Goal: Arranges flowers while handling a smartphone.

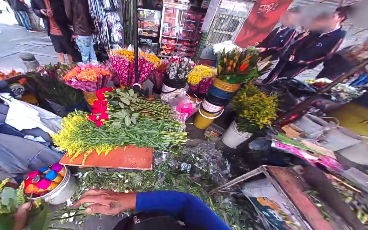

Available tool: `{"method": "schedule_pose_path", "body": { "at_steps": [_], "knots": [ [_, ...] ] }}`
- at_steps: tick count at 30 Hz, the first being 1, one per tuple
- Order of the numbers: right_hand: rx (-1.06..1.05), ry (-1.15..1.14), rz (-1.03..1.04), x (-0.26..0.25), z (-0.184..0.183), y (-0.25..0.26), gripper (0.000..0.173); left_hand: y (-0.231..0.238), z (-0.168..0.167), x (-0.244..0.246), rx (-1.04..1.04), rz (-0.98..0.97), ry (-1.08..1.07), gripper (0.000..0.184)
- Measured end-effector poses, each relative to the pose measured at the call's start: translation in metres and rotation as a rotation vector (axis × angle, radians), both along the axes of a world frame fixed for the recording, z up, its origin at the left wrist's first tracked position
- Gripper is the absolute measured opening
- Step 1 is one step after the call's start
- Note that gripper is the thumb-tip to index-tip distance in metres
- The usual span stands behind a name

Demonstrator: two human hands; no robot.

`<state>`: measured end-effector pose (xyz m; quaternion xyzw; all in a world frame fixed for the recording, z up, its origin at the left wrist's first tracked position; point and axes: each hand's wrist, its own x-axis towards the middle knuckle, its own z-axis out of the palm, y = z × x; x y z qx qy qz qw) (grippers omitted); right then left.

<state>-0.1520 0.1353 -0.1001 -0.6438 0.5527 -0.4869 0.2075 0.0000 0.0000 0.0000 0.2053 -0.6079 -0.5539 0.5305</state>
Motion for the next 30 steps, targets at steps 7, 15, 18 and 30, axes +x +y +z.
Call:
{"method": "schedule_pose_path", "body": {
  "at_steps": [7, 15, 18, 30],
  "knots": [
    [0.258, -0.634, 0.066, 0.01, -0.002, -0.013, 0.047, 0.005, -0.03, -0.013, -0.192, 0.14, -0.456, 0.031],
    [0.228, -0.821, -0.013, 0.027, -0.028, -0.021, 0.028, 0.004, -0.009, -0.015, 0.233, 0.01, -0.098, 0.032],
    [0.195, -0.717, -0.158, 0.024, -0.031, -0.023, 0.026, 0.002, -0.016, -0.01, 0.249, 0.032, -0.147, 0.031],
    [-0.082, -0.867, -0.197, 0.01, 0.021, -0.049, 0.021, -0.019, -0.026, -0.008, 0.093, 0.278, -0.207, 0.05]
  ]
}}
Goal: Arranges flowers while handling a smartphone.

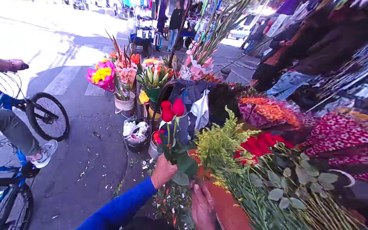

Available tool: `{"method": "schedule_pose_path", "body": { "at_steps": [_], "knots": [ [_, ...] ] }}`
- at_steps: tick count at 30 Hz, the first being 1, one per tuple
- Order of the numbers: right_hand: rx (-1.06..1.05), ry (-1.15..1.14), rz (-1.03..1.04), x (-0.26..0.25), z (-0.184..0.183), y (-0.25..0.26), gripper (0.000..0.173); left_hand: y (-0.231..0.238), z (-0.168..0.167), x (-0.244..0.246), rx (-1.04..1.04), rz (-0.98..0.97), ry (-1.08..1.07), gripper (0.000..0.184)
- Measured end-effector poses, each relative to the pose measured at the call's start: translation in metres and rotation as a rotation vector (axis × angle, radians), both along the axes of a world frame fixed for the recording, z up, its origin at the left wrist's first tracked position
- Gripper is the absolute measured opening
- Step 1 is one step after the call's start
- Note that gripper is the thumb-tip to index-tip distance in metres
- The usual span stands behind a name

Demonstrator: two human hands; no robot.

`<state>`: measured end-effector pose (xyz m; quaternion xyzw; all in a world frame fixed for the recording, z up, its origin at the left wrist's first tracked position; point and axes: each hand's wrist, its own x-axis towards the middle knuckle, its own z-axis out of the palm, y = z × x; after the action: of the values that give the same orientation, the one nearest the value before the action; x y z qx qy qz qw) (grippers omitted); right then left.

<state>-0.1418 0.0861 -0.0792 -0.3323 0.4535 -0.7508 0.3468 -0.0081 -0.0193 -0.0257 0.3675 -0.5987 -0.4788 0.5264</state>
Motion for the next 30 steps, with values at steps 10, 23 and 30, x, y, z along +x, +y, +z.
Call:
{"method": "schedule_pose_path", "body": {
  "at_steps": [10, 23, 30],
  "knots": [
    [0.004, -0.045, 0.118, 0.026, -0.009, -0.026, 0.028, 0.018, -0.006, -0.001, 0.02, -0.02, 0.015, 0.038],
    [0.031, -0.036, 0.114, 0.042, -0.019, -0.032, 0.032, 0.028, -0.011, 0.014, 0.016, -0.083, -0.129, 0.026],
    [0.057, -0.073, 0.154, 0.053, -0.021, -0.031, 0.025, 0.03, -0.024, 0.009, 0.049, -0.07, 0.113, 0.02]
  ]
}}
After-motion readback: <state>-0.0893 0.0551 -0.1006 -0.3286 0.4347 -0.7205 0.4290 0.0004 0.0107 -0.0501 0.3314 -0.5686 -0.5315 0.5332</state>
